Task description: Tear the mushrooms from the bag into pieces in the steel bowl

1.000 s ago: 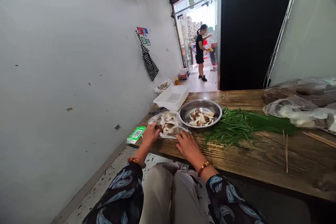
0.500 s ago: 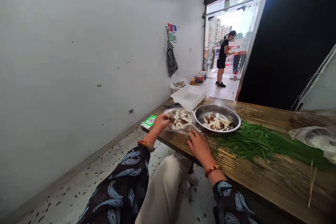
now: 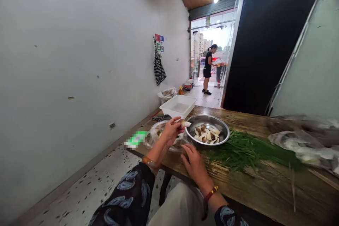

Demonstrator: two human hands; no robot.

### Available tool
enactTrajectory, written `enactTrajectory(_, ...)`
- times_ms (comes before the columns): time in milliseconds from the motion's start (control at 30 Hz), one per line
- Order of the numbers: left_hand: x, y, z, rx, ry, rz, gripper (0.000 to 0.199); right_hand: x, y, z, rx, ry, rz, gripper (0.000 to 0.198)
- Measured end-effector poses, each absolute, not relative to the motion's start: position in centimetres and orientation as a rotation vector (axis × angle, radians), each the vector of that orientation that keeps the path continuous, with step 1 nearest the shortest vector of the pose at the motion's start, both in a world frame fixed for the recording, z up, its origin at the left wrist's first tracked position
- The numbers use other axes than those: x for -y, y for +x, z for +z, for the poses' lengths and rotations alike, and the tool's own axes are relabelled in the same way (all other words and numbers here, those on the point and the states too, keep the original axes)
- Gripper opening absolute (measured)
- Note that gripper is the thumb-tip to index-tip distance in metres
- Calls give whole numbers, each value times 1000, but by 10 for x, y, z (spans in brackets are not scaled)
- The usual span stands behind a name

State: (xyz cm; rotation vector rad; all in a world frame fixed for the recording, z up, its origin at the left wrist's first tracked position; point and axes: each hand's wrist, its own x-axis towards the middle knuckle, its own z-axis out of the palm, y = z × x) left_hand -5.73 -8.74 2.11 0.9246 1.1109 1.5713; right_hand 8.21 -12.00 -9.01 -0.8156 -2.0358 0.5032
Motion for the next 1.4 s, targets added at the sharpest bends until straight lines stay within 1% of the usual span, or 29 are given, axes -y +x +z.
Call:
enactTrajectory(100, 77, -27, 23, -929, 846, 1497, 32, 102, 91, -70, 1652, -838, 737, 38)
enactTrajectory(200, 68, -1, 21, -802, 819, 1508, 34, 78, 108, -43, 1264, -873, 987, 46)
enactTrajectory(267, 63, 12, 19, -774, 816, 1536, 34, 62, 121, -27, 1156, -879, 1049, 47)
enactTrajectory(400, 49, 27, 17, -850, 982, 1493, 28, 38, 141, -9, 1184, -873, 990, 33)
enactTrajectory(500, 37, 29, 19, -953, 1198, 1391, 22, 25, 151, -7, 1258, -845, 1008, 23)
enactTrajectory(567, 30, 29, 21, -1048, 1383, 1320, 18, 20, 157, -9, 1261, -889, 978, 20)
enactTrajectory(667, 20, 29, 21, -1111, 1589, 1256, 14, 17, 163, -12, 1292, -1012, 827, 17)
enactTrajectory(933, 14, 23, -2, -1107, 1600, 1292, 14, 23, 160, -18, 1531, -1122, 510, 9)
enactTrajectory(1167, 20, 16, 2, -1210, 1820, 1272, 8, 29, 160, -13, 1660, -1032, 456, 10)
enactTrajectory(1400, 20, 18, 0, -1239, 1967, 1254, 9, 30, 155, -18, 1633, -1038, 385, 7)
